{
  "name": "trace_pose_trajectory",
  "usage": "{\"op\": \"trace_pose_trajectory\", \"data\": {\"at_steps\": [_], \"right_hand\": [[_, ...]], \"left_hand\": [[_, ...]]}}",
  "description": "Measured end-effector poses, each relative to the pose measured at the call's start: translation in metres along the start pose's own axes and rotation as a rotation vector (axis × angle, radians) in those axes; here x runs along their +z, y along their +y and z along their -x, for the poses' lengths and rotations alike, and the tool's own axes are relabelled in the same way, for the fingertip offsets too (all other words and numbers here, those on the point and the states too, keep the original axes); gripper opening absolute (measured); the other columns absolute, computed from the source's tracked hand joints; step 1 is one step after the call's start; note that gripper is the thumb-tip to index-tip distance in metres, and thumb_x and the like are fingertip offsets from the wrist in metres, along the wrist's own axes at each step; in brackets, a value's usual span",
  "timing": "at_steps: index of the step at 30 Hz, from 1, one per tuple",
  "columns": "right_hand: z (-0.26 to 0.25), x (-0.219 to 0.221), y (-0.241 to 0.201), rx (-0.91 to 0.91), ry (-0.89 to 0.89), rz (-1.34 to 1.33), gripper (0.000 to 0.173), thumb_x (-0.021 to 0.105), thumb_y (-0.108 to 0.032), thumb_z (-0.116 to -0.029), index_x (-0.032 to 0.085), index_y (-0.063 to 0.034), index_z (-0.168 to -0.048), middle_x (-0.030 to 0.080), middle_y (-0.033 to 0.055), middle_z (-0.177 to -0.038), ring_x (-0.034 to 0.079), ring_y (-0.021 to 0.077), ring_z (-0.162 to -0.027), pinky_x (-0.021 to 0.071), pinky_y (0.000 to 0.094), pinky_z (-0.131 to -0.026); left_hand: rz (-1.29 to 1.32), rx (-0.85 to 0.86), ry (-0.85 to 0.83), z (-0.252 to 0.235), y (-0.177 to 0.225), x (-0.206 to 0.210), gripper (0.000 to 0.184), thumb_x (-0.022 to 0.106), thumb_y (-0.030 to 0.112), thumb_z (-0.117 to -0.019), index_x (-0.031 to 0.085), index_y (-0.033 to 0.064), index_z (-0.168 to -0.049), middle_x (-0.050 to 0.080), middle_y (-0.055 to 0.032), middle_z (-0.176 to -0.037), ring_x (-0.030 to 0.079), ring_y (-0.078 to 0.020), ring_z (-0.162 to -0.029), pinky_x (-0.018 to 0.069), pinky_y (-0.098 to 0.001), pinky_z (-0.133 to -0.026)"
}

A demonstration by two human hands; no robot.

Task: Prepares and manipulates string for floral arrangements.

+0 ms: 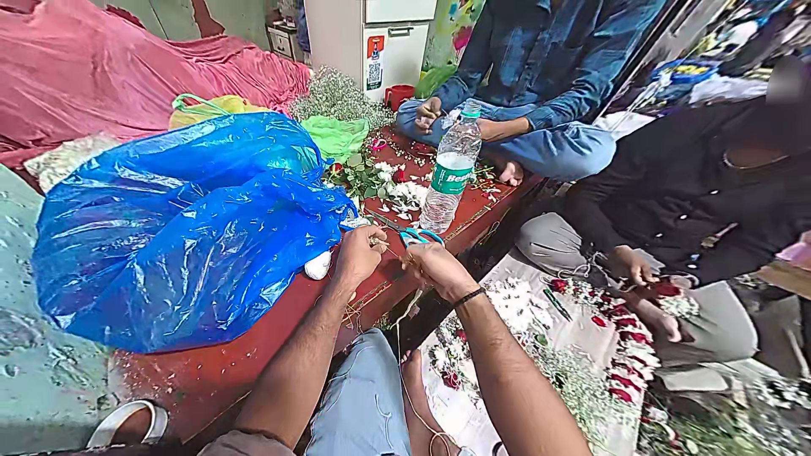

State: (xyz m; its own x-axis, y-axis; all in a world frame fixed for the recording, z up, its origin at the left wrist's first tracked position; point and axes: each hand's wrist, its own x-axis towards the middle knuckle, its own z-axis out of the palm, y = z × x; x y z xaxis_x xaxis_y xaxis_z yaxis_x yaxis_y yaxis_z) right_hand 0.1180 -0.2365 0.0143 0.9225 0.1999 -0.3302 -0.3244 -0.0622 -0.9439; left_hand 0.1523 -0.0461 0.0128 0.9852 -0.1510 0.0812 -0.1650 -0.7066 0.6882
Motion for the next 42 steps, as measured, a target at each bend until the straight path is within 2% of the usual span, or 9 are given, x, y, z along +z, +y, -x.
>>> {"op": "trace_pose_trajectory", "data": {"at_steps": [8, 12, 18, 21, 25, 31, 34, 38, 42], "right_hand": [[0.057, -0.019, 0.03, -0.02, -0.311, 0.021, 0.025, 0.053, -0.014, -0.1032, 0.072, -0.0025, -0.09, 0.076, 0.0067, -0.087, 0.072, 0.0144, -0.077, 0.061, 0.0306, -0.074], [0.03, -0.011, 0.039, -0.142, 0.007, 0.476, 0.02, 0.067, -0.03, -0.0936, 0.072, -0.0119, -0.086, 0.067, -0.0002, -0.076, 0.064, 0.0128, -0.07, 0.0536, 0.0392, -0.068], [-0.022, -0.009, 0.018, -0.402, 0.589, 1.002, 0.017, 0.071, -0.015, -0.0859, 0.075, -0.0067, -0.1, 0.067, 0.016, -0.109, 0.064, 0.0371, -0.107, 0.0539, 0.0578, -0.086], [-0.044, -0.012, 0.019, -0.242, 0.518, 1.122, 0.025, 0.072, -0.018, -0.0859, 0.072, -0.0043, -0.107, 0.067, 0.0215, -0.115, 0.065, 0.0424, -0.106, 0.0531, 0.0624, -0.085], [-0.052, -0.011, 0.021, -0.184, 0.489, 1.165, 0.025, 0.072, -0.021, -0.085, 0.073, -0.0044, -0.103, 0.069, 0.0202, -0.11, 0.066, 0.0406, -0.106, 0.0516, 0.0621, -0.088], [-0.041, -0.01, 0.002, -0.032, 0.42, 1.136, 0.032, 0.078, -0.028, -0.0793, 0.068, -0.0062, -0.1, 0.07, 0.0205, -0.092, 0.069, 0.0438, -0.086, 0.0526, 0.0648, -0.067], [-0.029, -0.022, 0.003, -0.025, 0.394, 0.909, 0.032, 0.079, -0.027, -0.0782, 0.069, -0.0081, -0.102, 0.069, 0.016, -0.084, 0.068, 0.0387, -0.081, 0.0525, 0.0629, -0.07], [0.012, -0.023, 0.033, -0.13, 0.271, 0.036, 0.029, 0.071, -0.009, -0.0912, 0.06, -0.0017, -0.117, 0.07, 0.0111, -0.088, 0.068, 0.0193, -0.07, 0.0581, 0.0354, -0.062], [0.088, 0.011, 0.06, -0.282, -0.069, -0.475, 0.078, 0.079, -0.015, -0.0842, 0.042, -0.0005, -0.151, 0.072, 0.0173, -0.11, 0.07, 0.0216, -0.088, 0.0602, 0.0355, -0.075]], "left_hand": [[-0.02, -0.029, 0.085, 0.017, 0.001, 0.003, 0.01, 0.078, 0.022, -0.0895, 0.081, 0.0217, -0.1, 0.071, -0.0004, -0.112, 0.067, -0.0185, -0.098, 0.0571, -0.05, -0.086], [0.215, -0.062, 0.183, 0.024, -0.003, 0.007, 0.014, 0.081, 0.016, -0.088, 0.081, 0.0193, -0.101, 0.073, 0.0012, -0.103, 0.068, -0.0112, -0.074, 0.0603, -0.0359, -0.068], [0.567, -0.011, 0.327, 0.038, -0.003, 0.013, 0.025, 0.086, 0.008, -0.0804, 0.067, 0.0055, -0.096, 0.07, -0.0086, -0.088, 0.066, -0.0179, -0.061, 0.0613, -0.0345, -0.057], [0.828, -0.092, 0.329, 0.044, 0.008, 0.012, 0.023, 0.081, -0.003, -0.0818, 0.06, -0.0022, -0.089, 0.069, -0.0136, -0.077, 0.068, -0.0212, -0.059, 0.0599, -0.0329, -0.054], [1.233, -0.461, 0.062, 0.05, 0.025, -0.001, 0.022, 0.052, 0.011, -0.1072, 0.055, -0.0087, -0.116, 0.072, -0.025, -0.096, 0.075, -0.0353, -0.084, 0.0645, -0.0472, -0.079], [1.039, -0.414, 0.017, 0.051, 0.022, -0.006, 0.032, 0.045, 0.013, -0.1047, 0.067, 0.0038, -0.083, 0.053, -0.0011, -0.066, 0.047, -0.01, -0.056, 0.0427, -0.0244, -0.055], [0.932, -0.355, 0.042, 0.051, 0.02, -0.016, 0.036, 0.041, 0.013, -0.1047, 0.064, 0.0068, -0.078, 0.054, 0.0005, -0.067, 0.045, -0.0085, -0.056, 0.0392, -0.0236, -0.055], [0.709, -0.148, 0.119, 0.057, 0.016, -0.03, 0.028, 0.053, 0.009, -0.1045, 0.074, 0.0037, -0.086, 0.063, -0.0028, -0.076, 0.054, -0.0107, -0.067, 0.0451, -0.025, -0.064], [0.599, -0.002, 0.211, 0.051, 0.008, -0.04, 0.02, 0.06, 0.009, -0.0992, 0.077, 0.0072, -0.088, 0.068, -0.0091, -0.11, 0.069, -0.0201, -0.092, 0.0615, -0.0349, -0.078]]}}
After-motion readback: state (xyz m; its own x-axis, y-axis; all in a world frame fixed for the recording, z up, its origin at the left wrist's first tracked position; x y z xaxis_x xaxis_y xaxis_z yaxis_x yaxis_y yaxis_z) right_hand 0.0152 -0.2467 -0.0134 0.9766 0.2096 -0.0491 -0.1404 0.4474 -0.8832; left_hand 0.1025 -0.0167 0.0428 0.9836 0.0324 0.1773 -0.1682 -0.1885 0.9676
